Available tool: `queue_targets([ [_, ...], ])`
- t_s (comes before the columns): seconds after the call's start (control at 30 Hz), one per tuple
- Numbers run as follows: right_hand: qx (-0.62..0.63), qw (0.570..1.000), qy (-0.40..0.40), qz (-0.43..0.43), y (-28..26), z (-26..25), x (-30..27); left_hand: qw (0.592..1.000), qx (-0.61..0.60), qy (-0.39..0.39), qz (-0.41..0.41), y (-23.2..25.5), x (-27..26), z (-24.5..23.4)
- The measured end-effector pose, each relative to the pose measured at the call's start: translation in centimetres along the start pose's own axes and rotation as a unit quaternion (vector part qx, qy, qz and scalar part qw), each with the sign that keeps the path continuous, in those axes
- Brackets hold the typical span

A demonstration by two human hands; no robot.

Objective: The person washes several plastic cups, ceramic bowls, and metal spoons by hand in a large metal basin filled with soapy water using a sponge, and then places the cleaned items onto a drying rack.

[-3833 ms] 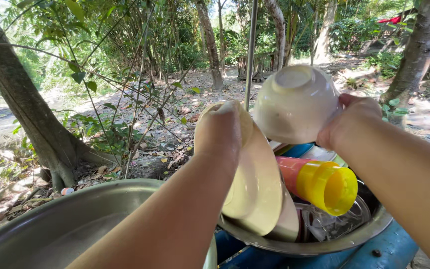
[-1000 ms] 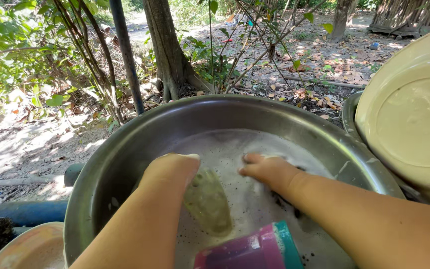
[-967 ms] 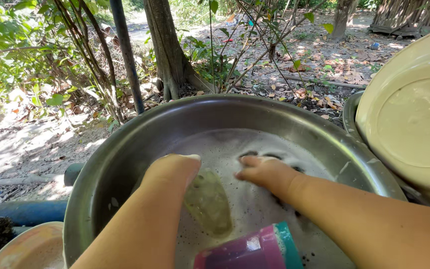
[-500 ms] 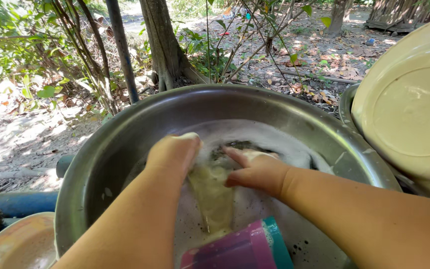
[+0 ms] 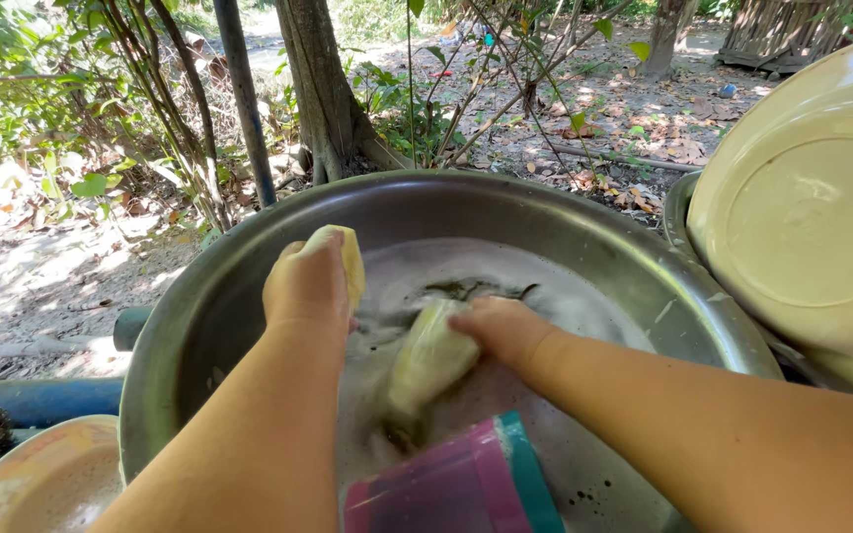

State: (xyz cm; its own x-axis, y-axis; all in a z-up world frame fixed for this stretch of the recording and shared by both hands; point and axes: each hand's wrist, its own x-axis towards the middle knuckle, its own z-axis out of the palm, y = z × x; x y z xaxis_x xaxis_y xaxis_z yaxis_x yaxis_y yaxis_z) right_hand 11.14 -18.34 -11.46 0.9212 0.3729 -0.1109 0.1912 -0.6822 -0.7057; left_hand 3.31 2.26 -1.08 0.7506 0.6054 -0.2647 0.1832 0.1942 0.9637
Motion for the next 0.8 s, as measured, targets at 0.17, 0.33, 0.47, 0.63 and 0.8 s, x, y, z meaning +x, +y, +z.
queue_targets([
  [0.17, 0.265, 0.960, -0.050, 0.070, -0.2, -4.3, -1.8, 0.999, -0.031, 0.009, -0.002, 0.5, 0.3, 0.1],
  [0.33, 0.609, 0.785, -0.105, 0.047, -5.9, -5.8, -4.2, 0.993, -0.056, -0.090, -0.045, 0.2, 0.4, 1.8],
  [0.47, 0.652, 0.754, -0.050, 0.059, -8.8, -7.7, -6.1, 0.940, -0.184, -0.266, 0.105, 0.2, -1.3, 5.7],
  [0.63, 0.640, 0.761, -0.102, 0.039, -10.7, -8.1, -7.7, 0.972, 0.059, -0.218, 0.073, 1.2, -2.4, 8.4],
  [0.8, 0.489, 0.858, 0.072, -0.139, -11.3, -8.7, -7.0, 0.940, -0.148, -0.304, 0.041, 1.6, -0.6, 9.1],
])
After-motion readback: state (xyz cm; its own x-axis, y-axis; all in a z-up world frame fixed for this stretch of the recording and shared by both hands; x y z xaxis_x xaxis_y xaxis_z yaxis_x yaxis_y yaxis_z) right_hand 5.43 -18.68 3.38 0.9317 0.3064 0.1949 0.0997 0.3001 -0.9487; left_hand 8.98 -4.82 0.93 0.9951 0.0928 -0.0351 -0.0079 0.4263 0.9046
